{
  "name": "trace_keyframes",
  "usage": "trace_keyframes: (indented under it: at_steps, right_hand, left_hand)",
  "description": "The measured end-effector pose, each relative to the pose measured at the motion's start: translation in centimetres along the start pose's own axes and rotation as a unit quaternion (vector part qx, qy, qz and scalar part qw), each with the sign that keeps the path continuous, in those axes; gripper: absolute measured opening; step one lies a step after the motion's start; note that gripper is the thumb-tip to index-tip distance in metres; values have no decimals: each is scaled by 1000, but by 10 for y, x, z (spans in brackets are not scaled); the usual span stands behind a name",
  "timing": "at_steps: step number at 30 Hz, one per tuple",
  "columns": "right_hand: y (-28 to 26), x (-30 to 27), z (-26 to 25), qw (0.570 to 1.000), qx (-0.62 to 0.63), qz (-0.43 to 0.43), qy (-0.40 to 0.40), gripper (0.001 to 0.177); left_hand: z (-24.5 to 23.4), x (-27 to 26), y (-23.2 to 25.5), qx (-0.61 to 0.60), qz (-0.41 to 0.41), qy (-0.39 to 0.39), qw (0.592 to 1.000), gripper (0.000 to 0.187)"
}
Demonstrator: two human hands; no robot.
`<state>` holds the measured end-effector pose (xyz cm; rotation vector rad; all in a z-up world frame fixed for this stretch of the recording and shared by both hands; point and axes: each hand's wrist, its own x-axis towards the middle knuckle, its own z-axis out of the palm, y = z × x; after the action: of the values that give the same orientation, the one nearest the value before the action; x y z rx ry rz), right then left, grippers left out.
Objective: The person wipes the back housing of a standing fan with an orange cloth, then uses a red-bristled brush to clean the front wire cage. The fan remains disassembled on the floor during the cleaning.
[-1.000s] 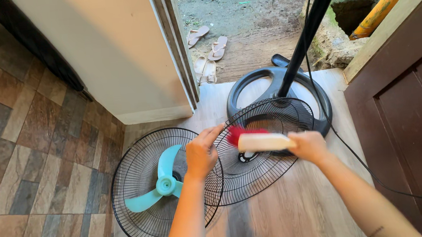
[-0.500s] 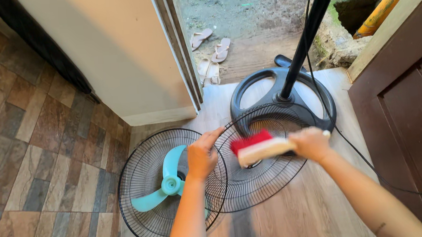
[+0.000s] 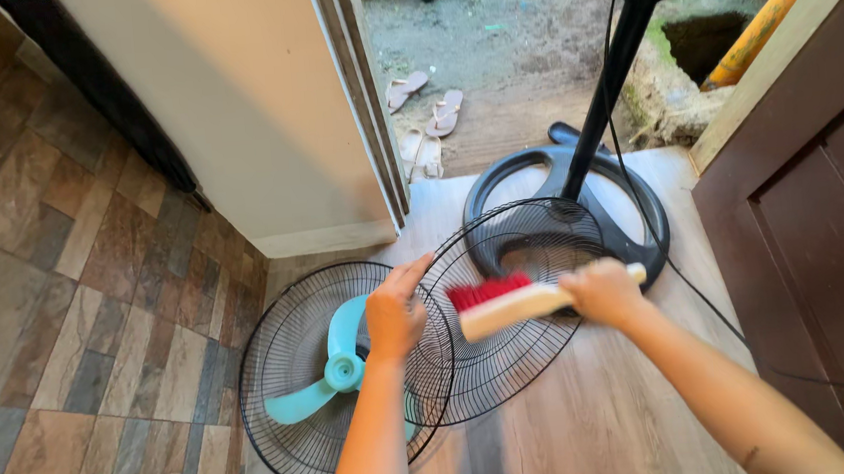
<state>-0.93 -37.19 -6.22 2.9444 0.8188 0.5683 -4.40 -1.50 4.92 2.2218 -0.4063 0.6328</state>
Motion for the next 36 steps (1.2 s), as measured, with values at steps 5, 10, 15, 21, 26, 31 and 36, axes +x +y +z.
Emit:
trace_keyframes:
  at_steps: [5,10,15,21,26,31,36]
  right_hand:
    - [19,-39,17,996,8,46,-76,18]
    - [13,-2,3,947,118,297,36,38]
    - [-44,52,18,798,479,320,177,50]
    - [-180,32,69,532,750,393,-24,44]
    - [-168,42,87,729,591,335,85,42]
    - [-97,41,120,753,483,437,94,51]
    - [-58,4,155,525,539,658,-38,70]
  left_hand:
    - [-5,1,-7,-9,-45,76,996,70]
    - [15,5,-7,-59,-35,138,988,70]
    - [18,5,-2,-51,-45,143,987,73]
    - [25,1,8,-76,-26,122,989,74]
    - [27,-4,11,-81,-35,111,990,77]
    - [23,-7,12,-90,-34,96,991,79]
    - [19,-9,12,-90,-42,62,993,79]
